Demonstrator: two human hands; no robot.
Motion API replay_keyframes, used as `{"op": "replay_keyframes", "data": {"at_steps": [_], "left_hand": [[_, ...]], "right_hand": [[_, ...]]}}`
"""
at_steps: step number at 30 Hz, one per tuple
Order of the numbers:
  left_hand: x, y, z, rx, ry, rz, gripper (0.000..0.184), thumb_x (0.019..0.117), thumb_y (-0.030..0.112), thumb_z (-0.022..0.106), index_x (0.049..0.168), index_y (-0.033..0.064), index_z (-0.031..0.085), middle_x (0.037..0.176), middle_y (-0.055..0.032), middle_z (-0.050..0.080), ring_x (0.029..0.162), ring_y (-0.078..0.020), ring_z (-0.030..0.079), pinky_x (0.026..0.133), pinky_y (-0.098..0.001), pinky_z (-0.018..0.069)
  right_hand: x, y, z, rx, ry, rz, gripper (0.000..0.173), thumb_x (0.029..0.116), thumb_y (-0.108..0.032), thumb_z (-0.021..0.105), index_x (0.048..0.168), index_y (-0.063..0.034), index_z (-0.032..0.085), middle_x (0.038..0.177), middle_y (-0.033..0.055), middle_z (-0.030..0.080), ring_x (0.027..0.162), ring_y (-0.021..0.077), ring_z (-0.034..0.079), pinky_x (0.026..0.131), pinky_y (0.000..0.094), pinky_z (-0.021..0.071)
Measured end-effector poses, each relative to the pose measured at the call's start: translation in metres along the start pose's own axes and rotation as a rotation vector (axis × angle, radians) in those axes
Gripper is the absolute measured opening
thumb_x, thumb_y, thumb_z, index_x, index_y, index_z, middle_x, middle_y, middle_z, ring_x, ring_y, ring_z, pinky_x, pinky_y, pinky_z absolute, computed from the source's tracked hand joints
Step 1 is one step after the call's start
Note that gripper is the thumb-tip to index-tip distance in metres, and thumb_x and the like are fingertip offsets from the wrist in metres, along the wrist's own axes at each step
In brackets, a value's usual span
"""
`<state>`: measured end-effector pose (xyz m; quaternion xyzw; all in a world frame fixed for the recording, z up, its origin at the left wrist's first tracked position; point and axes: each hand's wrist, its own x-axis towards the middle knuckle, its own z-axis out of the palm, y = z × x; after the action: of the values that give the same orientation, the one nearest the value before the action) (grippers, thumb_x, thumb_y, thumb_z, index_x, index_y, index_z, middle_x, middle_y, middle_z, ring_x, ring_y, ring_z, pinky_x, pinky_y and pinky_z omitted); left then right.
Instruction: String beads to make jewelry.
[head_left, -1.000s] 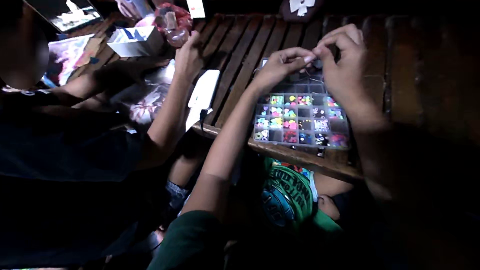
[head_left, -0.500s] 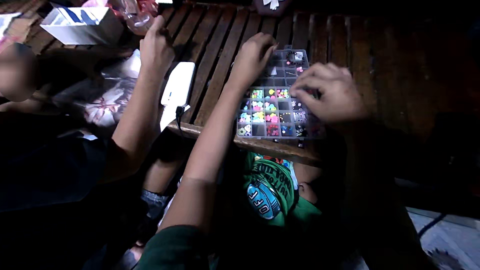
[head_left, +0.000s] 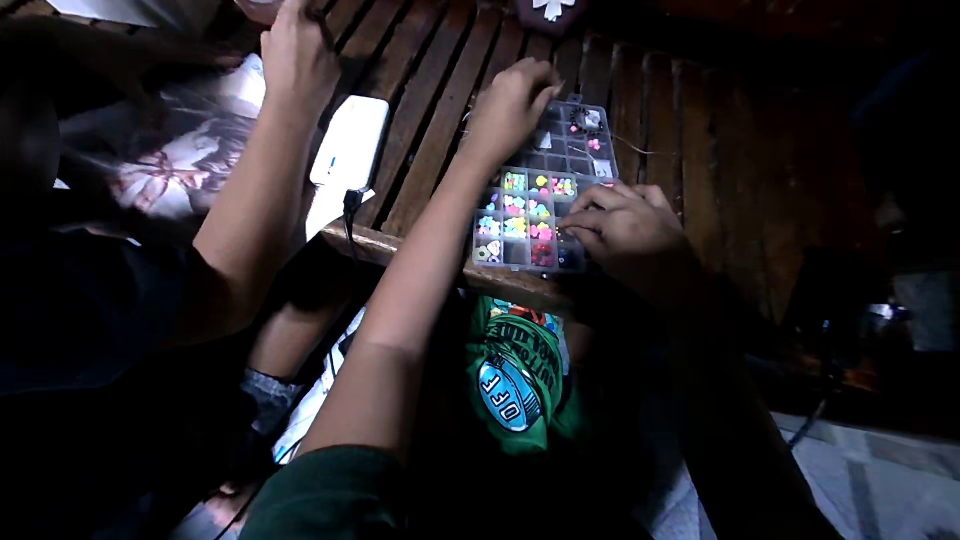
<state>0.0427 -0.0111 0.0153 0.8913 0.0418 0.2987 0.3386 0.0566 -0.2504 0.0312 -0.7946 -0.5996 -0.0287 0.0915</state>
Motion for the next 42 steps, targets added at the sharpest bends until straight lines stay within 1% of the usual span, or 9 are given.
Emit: {"op": "replay_keyframes", "data": {"at_steps": [5, 16, 19, 21, 25, 29, 32, 36, 42], "left_hand": [[0.000, 0.005, -0.003, -0.159, 0.150, -0.064, 0.021, 0.1027, 0.010, 0.056, 0.112, -0.0034, 0.070, 0.109, -0.0168, 0.070, 0.097, -0.0187, 0.068, 0.086, -0.0294, 0.0531], [-0.001, 0.000, -0.005, 0.055, -0.009, -0.050, 0.026, 0.1047, 0.010, 0.052, 0.118, -0.0052, 0.069, 0.118, -0.0219, 0.068, 0.113, -0.0328, 0.066, 0.101, -0.0435, 0.0498], [0.000, 0.000, -0.004, -0.212, 0.093, -0.155, 0.021, 0.1027, 0.007, 0.056, 0.114, -0.0055, 0.069, 0.108, -0.0167, 0.071, 0.096, -0.0184, 0.068, 0.090, -0.0314, 0.0532], [0.001, 0.000, -0.004, -0.494, 0.136, -0.254, 0.018, 0.1024, 0.006, 0.058, 0.111, -0.0068, 0.067, 0.096, -0.0103, 0.068, 0.078, -0.0078, 0.064, 0.076, -0.0241, 0.0551], [0.001, 0.007, -0.007, -0.806, 0.109, -0.302, 0.015, 0.1025, 0.001, 0.055, 0.112, -0.0089, 0.063, 0.092, -0.0069, 0.065, 0.076, -0.0057, 0.063, 0.074, -0.0222, 0.0560], [0.003, -0.001, -0.010, -0.911, 0.224, -0.388, 0.017, 0.1049, 0.002, 0.052, 0.114, -0.0070, 0.062, 0.091, -0.0045, 0.063, 0.077, -0.0051, 0.060, 0.075, -0.0208, 0.0535], [0.004, -0.015, -0.014, -0.912, 0.360, -0.463, 0.020, 0.1061, 0.005, 0.050, 0.119, -0.0053, 0.062, 0.093, -0.0028, 0.063, 0.077, -0.0038, 0.058, 0.072, -0.0189, 0.0501], [0.006, -0.018, -0.006, -0.964, 0.399, -0.516, 0.019, 0.1063, 0.005, 0.050, 0.120, -0.0037, 0.060, 0.095, -0.0029, 0.062, 0.075, -0.0038, 0.057, 0.070, -0.0181, 0.0501], [0.004, -0.012, -0.007, -1.010, 0.362, -0.548, 0.022, 0.1064, 0.003, 0.049, 0.123, -0.0067, 0.059, 0.100, -0.0077, 0.065, 0.080, -0.0051, 0.060, 0.075, -0.0194, 0.0525]], "right_hand": [[0.002, 0.000, 0.003, -0.020, -0.006, 0.007, 0.016, 0.0991, -0.012, 0.065, 0.105, -0.0112, 0.080, 0.108, 0.0124, 0.071, 0.102, 0.0348, 0.066, 0.095, 0.0612, 0.0427], [0.009, -0.003, 0.001, -0.080, -0.043, -0.046, 0.014, 0.0990, -0.008, 0.064, 0.099, -0.0038, 0.077, 0.108, 0.0176, 0.071, 0.103, 0.0396, 0.067, 0.096, 0.0649, 0.0417], [0.029, 0.010, -0.027, 0.026, -0.211, 0.022, 0.016, 0.1012, -0.011, 0.062, 0.107, -0.0055, 0.077, 0.115, 0.0170, 0.071, 0.107, 0.0395, 0.067, 0.093, 0.0682, 0.0445], [0.051, 0.020, -0.038, 0.121, -0.122, 0.081, 0.019, 0.1023, -0.015, 0.063, 0.112, -0.0009, 0.071, 0.116, 0.0229, 0.067, 0.105, 0.0447, 0.065, 0.089, 0.0689, 0.0462], [0.108, 0.039, -0.011, 0.465, 0.073, 0.113, 0.038, 0.1024, -0.023, 0.064, 0.129, 0.0043, 0.063, 0.134, 0.0248, 0.060, 0.123, 0.0387, 0.059, 0.106, 0.0564, 0.0433], [0.115, 0.055, 0.027, 0.792, 0.143, 0.196, 0.022, 0.1082, -0.017, 0.051, 0.115, 0.0003, 0.064, 0.108, 0.0102, 0.069, 0.094, 0.0092, 0.062, 0.088, 0.0290, 0.0510], [0.120, 0.075, 0.034, 0.864, 0.172, 0.220, 0.020, 0.1049, -0.015, 0.058, 0.111, 0.0003, 0.070, 0.104, 0.0035, 0.072, 0.092, -0.0029, 0.063, 0.088, 0.0188, 0.0516], [0.110, 0.095, 0.030, 0.934, 0.201, 0.211, 0.021, 0.1036, -0.016, 0.060, 0.115, -0.0010, 0.070, 0.094, -0.0012, 0.072, 0.084, -0.0027, 0.066, 0.084, 0.0187, 0.0556], [0.110, 0.087, 0.029, 0.809, 0.168, 0.193, 0.031, 0.1085, -0.016, 0.049, 0.131, 0.0032, 0.058, 0.103, 0.0138, 0.067, 0.085, 0.0056, 0.062, 0.084, 0.0278, 0.0534]]}}
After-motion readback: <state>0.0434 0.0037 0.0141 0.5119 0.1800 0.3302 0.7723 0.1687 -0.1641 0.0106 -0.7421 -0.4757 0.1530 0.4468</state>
